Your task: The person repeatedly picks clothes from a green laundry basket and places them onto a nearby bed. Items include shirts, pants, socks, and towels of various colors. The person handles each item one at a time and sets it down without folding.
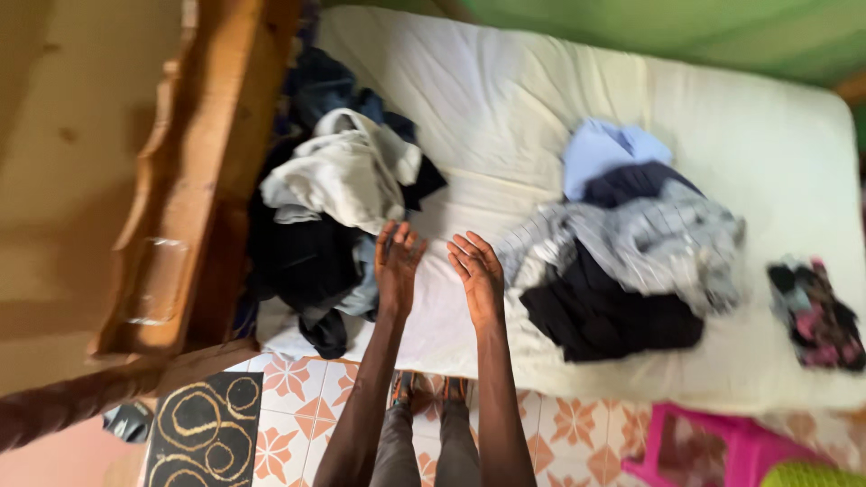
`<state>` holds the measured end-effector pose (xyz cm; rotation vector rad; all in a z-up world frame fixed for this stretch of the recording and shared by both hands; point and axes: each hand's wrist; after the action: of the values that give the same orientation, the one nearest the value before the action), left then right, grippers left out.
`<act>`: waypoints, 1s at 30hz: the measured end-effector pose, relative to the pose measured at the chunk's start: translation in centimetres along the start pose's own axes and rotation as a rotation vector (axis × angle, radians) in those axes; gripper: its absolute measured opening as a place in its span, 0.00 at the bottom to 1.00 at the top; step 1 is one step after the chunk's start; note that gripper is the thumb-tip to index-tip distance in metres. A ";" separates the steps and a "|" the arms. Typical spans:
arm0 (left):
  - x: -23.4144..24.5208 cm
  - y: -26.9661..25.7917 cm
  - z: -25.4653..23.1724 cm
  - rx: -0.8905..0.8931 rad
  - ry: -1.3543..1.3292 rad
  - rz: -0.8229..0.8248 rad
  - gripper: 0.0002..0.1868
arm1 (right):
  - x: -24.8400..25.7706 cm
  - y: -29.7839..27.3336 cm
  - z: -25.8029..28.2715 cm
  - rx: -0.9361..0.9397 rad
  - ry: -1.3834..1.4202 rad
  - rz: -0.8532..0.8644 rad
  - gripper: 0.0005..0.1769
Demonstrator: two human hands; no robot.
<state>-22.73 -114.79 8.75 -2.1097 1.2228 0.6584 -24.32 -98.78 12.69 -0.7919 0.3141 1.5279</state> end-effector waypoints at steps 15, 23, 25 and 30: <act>-14.7 -13.5 14.7 0.423 0.007 0.489 0.26 | 17.8 -17.2 10.9 0.481 0.299 -0.450 0.24; -21.3 -28.1 24.2 0.740 0.081 0.671 0.28 | 25.0 -30.0 14.3 0.722 0.421 -0.637 0.24; -22.2 -32.3 25.9 0.822 0.071 0.758 0.28 | 26.4 -33.4 15.1 0.790 0.431 -0.696 0.25; -23.6 -40.8 28.8 0.961 0.121 0.898 0.29 | 29.6 -41.9 18.3 0.944 0.406 -0.859 0.25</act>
<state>-0.60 -64.60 15.10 -0.7733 2.0245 0.1766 12.32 -58.81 17.77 -0.3582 0.7952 0.3000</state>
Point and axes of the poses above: each hand's wrist, its own y-axis towards the middle knuckle, its own x-axis out of the back of the hand, z = x × y, and after that the axes turned 7 degrees about y, right-handed
